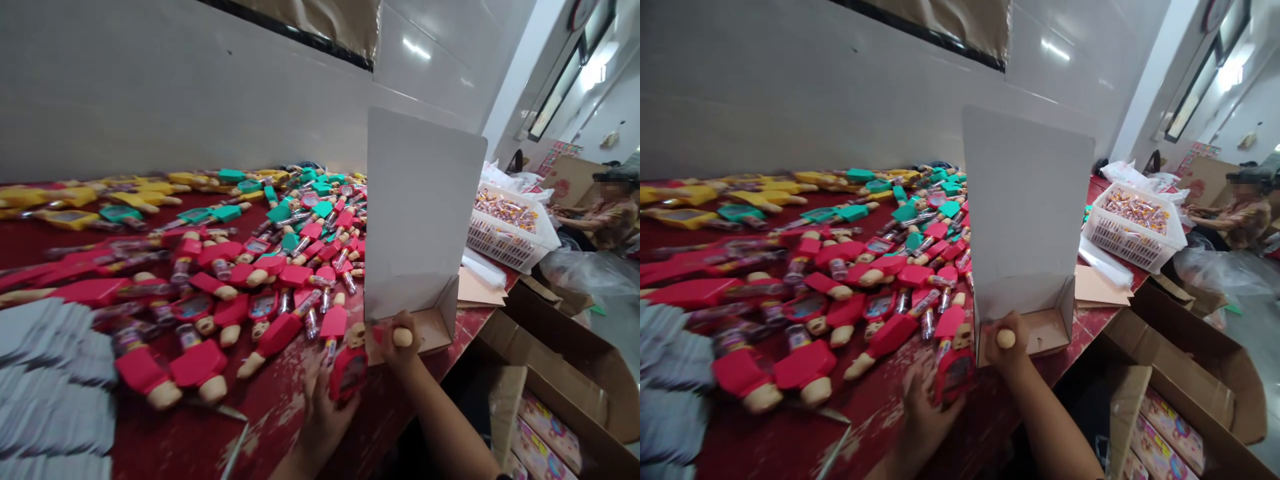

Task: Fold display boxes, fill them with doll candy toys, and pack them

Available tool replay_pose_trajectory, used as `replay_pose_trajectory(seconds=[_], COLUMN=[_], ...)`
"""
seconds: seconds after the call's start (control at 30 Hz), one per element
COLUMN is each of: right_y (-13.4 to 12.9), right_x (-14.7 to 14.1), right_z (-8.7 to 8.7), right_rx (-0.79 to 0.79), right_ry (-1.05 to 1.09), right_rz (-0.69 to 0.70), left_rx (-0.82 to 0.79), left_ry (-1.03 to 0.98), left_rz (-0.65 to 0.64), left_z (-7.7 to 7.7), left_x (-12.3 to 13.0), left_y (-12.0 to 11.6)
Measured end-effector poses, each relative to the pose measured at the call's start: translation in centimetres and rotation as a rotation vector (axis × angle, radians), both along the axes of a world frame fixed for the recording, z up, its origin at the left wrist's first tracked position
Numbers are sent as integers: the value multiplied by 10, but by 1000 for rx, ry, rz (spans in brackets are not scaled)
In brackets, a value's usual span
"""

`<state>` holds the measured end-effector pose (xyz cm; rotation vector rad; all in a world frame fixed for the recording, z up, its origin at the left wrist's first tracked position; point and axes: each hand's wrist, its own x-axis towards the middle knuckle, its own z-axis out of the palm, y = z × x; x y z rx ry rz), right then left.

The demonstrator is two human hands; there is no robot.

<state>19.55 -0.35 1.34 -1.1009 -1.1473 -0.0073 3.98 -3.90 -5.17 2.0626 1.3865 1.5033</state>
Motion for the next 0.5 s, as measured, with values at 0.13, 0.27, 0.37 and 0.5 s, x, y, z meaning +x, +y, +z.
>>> replay_pose_trajectory(seconds=[0.13, 0.27, 0.37, 0.5], right_y=[12, 31, 38, 41], right_x=[0, 3, -3, -9], right_z=[15, 29, 32, 31], right_rx=[-106, -296, -392, -406], right_ry=[-19, -3, -93, -165], right_rz=[-78, -53, -37, -95], left_rx=[-356, -557, -632, -602], left_ry=[-134, -245, -230, -224], left_rz=[-115, -188, -227, -251], left_z=[-10, -4, 1, 0], left_x=[3, 1, 2, 4], left_y=[2, 6, 6, 6])
